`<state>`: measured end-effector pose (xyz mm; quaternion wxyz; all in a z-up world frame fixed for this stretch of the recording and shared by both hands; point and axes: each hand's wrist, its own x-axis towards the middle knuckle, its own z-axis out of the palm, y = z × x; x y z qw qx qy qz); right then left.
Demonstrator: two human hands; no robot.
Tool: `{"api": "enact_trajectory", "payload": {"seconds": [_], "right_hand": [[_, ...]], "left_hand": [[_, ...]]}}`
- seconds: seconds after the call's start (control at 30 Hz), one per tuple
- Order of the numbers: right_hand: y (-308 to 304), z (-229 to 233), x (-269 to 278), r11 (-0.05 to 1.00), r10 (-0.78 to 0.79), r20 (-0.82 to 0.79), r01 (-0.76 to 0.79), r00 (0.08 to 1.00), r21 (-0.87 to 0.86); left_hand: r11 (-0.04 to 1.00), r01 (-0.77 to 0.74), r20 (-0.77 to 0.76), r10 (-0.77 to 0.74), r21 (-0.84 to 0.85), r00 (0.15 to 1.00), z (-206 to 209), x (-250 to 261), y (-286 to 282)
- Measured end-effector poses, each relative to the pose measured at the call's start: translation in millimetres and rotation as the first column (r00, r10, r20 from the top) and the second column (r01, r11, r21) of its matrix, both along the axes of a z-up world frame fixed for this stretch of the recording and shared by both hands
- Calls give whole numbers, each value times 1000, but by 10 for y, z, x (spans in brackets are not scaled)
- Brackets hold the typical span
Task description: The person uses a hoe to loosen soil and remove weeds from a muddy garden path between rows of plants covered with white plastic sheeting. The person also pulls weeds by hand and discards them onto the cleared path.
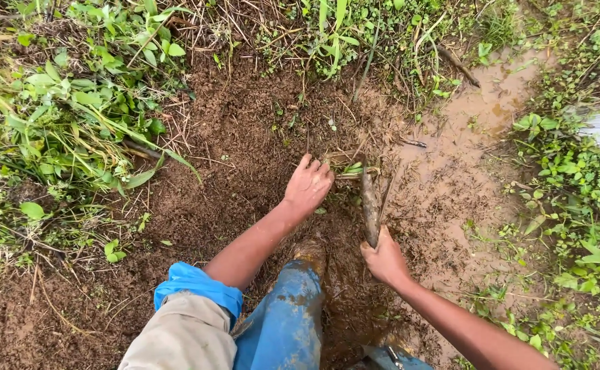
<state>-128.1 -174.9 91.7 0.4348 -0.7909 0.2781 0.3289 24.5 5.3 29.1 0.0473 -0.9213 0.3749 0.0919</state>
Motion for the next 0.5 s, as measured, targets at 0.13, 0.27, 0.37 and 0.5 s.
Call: {"api": "enact_trajectory", "payload": {"seconds": [0.13,0.27,0.37,0.5], "right_hand": [[31,58,52,1000,-9,24,8,1000,20],[17,40,23,1000,28,35,-28,999,-5],[33,125,56,999,42,40,-42,998,-19],[-149,-457,6,997,73,40,-72,997,-30]], "left_hand": [[1000,-14,16,14,-9,1000,71,-20,-53],[998,-61,20,60,33,998,46,-125,-59],[995,-82,10,81,63,997,530,-240,-53],[953,-251,-90,239,-170,967,498,-452,35]]}}
